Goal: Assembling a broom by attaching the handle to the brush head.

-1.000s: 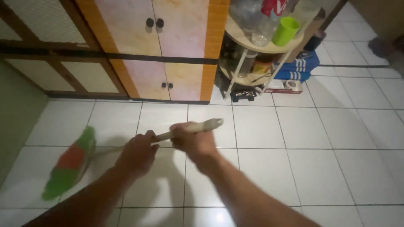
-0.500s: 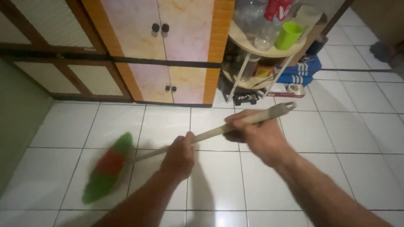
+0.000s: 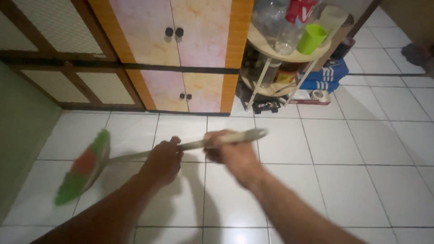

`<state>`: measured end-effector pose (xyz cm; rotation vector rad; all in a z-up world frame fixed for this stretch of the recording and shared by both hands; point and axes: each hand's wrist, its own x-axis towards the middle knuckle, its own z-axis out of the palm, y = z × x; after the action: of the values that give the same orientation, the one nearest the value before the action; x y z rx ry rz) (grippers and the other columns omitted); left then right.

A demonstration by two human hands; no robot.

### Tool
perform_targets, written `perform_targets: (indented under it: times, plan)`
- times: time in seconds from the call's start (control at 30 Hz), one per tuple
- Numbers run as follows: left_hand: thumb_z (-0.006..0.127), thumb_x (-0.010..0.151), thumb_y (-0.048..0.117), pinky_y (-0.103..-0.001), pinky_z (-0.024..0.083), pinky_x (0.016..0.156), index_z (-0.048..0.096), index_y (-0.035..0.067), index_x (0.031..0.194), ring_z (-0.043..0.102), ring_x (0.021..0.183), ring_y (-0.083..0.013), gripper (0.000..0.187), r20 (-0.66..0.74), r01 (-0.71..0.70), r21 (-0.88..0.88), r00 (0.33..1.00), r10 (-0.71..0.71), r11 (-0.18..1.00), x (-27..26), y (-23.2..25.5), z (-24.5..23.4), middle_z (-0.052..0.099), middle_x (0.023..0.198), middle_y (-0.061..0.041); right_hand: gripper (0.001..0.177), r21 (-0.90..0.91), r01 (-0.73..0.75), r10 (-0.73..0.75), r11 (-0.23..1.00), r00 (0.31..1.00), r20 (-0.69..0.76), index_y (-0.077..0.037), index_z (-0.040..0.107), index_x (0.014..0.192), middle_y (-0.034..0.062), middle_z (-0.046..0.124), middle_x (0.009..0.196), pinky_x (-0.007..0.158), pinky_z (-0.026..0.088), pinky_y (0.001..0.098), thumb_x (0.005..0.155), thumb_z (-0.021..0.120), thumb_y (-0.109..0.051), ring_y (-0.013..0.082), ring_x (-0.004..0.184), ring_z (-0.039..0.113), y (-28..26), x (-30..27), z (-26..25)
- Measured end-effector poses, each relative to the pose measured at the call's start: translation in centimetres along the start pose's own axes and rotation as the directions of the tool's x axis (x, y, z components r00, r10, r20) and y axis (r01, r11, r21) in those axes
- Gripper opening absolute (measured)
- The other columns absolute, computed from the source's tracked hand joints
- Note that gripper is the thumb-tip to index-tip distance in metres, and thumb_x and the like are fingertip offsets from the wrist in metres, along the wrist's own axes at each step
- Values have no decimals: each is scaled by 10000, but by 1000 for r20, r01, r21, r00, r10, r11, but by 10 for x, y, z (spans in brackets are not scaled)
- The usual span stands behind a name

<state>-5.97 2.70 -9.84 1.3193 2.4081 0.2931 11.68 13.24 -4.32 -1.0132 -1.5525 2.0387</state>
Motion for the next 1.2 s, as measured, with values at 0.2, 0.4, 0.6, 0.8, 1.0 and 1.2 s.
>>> perform_targets:
  times: [0.2,0.4,0.6,0.8,1.0,1.2]
  plan:
    - [508,981,149,-521,524,925,516,-15,1236,568,1083,-412,303,-106,-183,-9,978,181,983,14,-45,112,598,1139,-260,191,5,49,-48,999,995,-92,60,730,1025,206,754,969,824,696,370,933,655,-89,276,865,764,26,-11,1]
    - [461,1032,144,-484,559,896,557,62,1158,622,1010,-355,179,-88,-139,-309,989,117,941,-22,91,47,607,1085,-212,228,-156,-85,46,984,969,-243,74,711,1091,276,766,1071,855,633,394,951,586,-55,336,944,791,-43,-36,-77]
    - [497,1011,90,-468,543,924,543,95,1313,609,1071,-348,306,-23,-242,-87,970,241,966,-6,136,18,615,1142,-182,236,-333,-150,-13,931,897,-441,42,711,1073,236,764,1066,799,632,404,991,583,-139,318,924,805,-120,-64,-81]
    - [408,1142,215,-349,657,889,480,77,1448,701,1007,-228,344,-17,-72,6,997,72,997,26,69,-19,665,1169,-156,203,-44,42,-53,998,955,-292,82,649,1058,222,708,1015,788,643,383,933,650,-78,300,854,756,-74,10,-49]
    - [600,989,180,-568,490,1000,491,63,1392,574,1175,-409,434,-113,-170,-106,981,158,980,48,-39,35,592,1250,-219,214,51,8,-1,999,989,-145,74,660,1107,210,717,1061,874,665,382,934,654,-52,284,931,749,9,60,8]
    - [618,930,161,-519,528,961,483,49,1401,619,1120,-420,503,-164,-219,-353,972,171,910,43,-3,39,599,1196,-250,206,-133,-119,89,984,974,-210,21,697,1089,187,755,1090,899,613,361,935,577,-43,286,1006,783,-44,38,-23]
